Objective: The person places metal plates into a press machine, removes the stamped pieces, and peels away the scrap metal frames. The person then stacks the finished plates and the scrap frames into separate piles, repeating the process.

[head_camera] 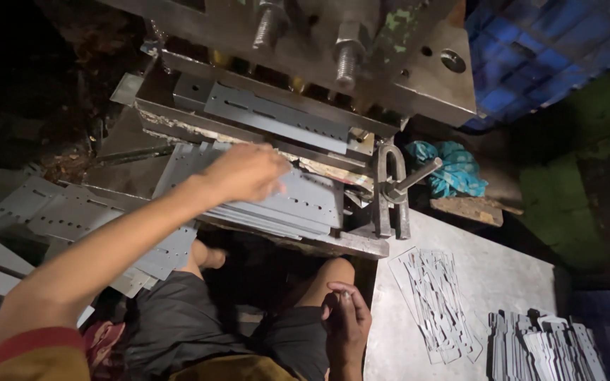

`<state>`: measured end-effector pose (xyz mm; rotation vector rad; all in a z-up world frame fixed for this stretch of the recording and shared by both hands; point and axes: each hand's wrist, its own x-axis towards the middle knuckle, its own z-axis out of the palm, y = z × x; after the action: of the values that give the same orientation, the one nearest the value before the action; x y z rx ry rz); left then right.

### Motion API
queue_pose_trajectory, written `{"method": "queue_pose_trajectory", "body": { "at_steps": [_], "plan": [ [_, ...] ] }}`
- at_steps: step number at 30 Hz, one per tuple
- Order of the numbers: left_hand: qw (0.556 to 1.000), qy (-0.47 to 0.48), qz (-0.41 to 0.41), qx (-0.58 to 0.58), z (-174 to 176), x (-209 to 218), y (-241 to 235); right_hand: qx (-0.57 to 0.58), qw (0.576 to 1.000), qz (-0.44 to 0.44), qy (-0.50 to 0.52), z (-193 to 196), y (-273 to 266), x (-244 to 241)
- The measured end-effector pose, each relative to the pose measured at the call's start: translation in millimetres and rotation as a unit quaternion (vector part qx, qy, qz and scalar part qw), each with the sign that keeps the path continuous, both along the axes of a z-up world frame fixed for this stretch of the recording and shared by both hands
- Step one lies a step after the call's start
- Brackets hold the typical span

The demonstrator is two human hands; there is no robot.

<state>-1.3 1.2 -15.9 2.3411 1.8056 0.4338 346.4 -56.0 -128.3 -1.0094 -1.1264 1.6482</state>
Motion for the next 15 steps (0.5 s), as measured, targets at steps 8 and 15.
{"method": "queue_pose_trajectory", "body": {
  "at_steps": [8,15],
  "plan": [
    [0.994,-0.005,-0.1,0.04,-3,10,-11,-0.002,1.0,0.003,-0.005,-6,9,-3],
    [0.995,0.034,-0.095,0.016,-4,13,-7,0.238,0.935,0.029,-0.263,48,54,-49]
  ]
}}
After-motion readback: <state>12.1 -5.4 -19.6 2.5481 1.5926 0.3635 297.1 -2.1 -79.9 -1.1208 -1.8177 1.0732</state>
